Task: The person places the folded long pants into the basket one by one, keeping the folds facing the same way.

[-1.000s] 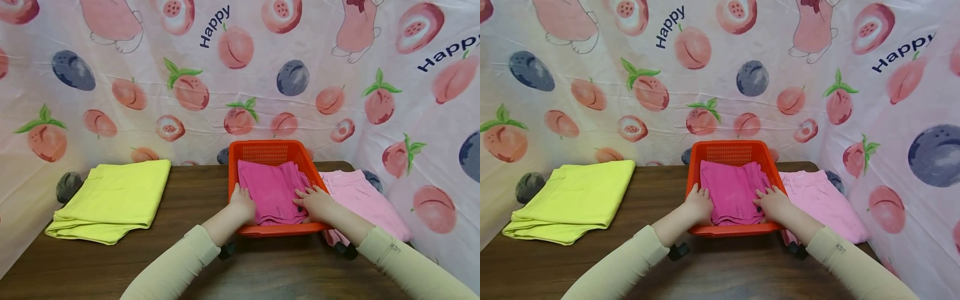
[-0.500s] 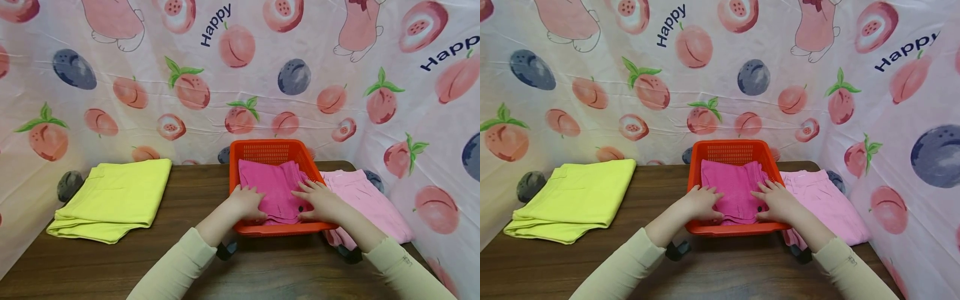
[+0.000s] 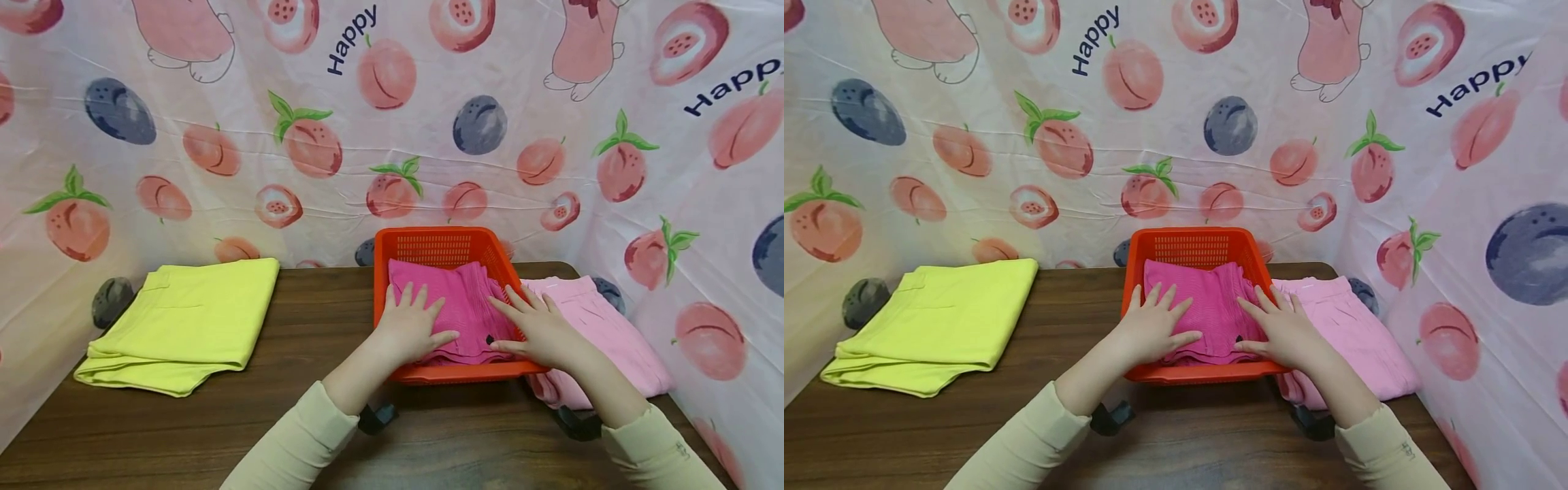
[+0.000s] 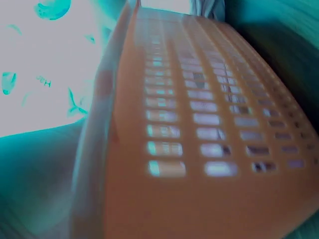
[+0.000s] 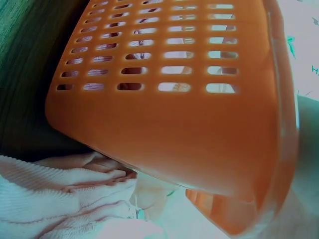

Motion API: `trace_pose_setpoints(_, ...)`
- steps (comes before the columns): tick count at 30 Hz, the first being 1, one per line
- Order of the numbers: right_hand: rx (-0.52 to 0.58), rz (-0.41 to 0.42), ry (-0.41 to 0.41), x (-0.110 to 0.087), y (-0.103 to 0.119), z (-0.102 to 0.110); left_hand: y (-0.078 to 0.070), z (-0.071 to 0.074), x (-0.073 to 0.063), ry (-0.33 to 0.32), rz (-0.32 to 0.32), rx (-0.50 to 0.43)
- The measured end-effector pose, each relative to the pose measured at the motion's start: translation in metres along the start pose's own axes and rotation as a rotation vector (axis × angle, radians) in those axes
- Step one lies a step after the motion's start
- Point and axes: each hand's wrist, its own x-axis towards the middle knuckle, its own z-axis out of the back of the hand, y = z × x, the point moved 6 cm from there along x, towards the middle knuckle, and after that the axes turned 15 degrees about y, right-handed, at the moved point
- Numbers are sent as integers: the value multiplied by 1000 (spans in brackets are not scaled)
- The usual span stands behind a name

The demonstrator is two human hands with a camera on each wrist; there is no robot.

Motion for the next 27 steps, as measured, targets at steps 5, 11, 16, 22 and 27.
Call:
trace_pose_setpoints(5, -7, -35, -21, -6, -2, 1, -9, 2, -1, -46, -7, -3)
trace_pose_setpoints(11, 2, -61, -42, -15, -6, 5, -18, 4, -5, -77, -1, -34)
trace_pose_setpoints(16, 26, -80, -66, -22, -10, 4, -24, 3, -6, -94, -5, -75)
trace_pose_setpoints(22, 68, -88, -85, -27, -12, 3, -30, -1, -5, -115, -9, -123)
trace_pose_setpoints(27, 114, -140, -86, -34, -18, 1, -34, -5, -3, -145, -17, -155)
